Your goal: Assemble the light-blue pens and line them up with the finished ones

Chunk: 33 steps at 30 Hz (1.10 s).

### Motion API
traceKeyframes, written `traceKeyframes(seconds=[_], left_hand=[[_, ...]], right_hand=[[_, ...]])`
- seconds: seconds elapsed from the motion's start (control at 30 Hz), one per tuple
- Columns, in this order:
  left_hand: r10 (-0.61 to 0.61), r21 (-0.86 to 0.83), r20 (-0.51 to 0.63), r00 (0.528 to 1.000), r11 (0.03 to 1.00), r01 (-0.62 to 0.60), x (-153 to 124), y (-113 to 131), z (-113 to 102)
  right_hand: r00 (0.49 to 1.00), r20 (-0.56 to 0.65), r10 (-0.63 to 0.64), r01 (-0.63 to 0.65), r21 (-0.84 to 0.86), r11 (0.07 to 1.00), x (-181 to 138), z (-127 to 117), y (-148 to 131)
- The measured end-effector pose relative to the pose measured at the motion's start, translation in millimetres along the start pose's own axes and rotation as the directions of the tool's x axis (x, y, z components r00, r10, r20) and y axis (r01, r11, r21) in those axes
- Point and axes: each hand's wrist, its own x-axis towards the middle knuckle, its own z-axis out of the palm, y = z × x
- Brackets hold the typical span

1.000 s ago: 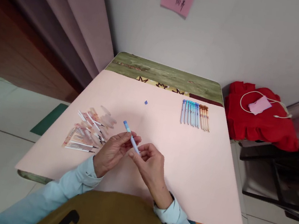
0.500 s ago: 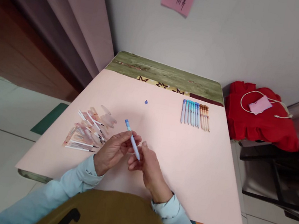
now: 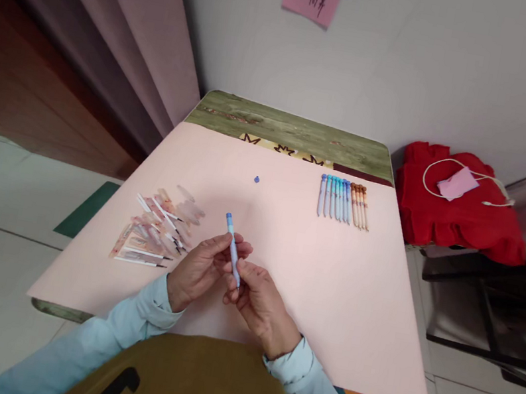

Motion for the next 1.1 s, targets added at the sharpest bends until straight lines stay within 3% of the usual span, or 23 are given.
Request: traceKeyframes(seconds=[0.1, 0.27, 0.37, 0.47, 0.53, 0.6, 0.7, 0.87, 1.1], left_hand=[[-0.006, -0.016, 0.057, 0.998, 1.000, 0.007, -3, -1, 2], [0.006, 0.049, 0.164, 0.986, 0.999, -0.014, -10, -6, 4], [0.050, 0.148, 0.144, 0.988, 0.986, -0.071, -14, -5, 3], [0.051, 0.180, 0.094, 0.994, 0.981, -0.067, -20, 3, 3], [-0.031, 0.163, 0.112, 0.993, 0.987, 0.012, -24, 8, 4], [-0.128, 0.137, 0.163, 0.978, 0.985, 0.106, -26, 11, 7], [-0.188, 0.105, 0.237, 0.953, 0.980, 0.168, -28, 10, 11], [-0.222, 0.121, 0.314, 0.923, 0.974, 0.193, -29, 7, 11], [-0.260, 0.129, 0.267, 0.928, 0.964, 0.233, -30, 5, 10]], right_hand=[[0.997, -0.013, -0.071, 0.071, -0.030, 0.997, 2, 1, 2], [0.971, -0.065, -0.229, 0.207, -0.243, 0.948, 4, -2, 4], [0.960, -0.034, -0.279, 0.236, -0.437, 0.868, 2, -9, 0], [0.895, -0.112, -0.431, 0.281, -0.609, 0.742, 0, -17, -15], [0.858, -0.145, -0.494, 0.324, -0.593, 0.737, 1, -17, -27], [0.914, -0.070, -0.400, 0.327, -0.457, 0.827, 2, -11, -37], [0.976, 0.099, -0.196, 0.214, -0.226, 0.950, 5, -1, -39], [0.987, 0.143, -0.068, 0.088, -0.136, 0.987, 7, 3, -27], [0.972, 0.221, -0.077, 0.107, -0.126, 0.986, 3, 4, -30]])
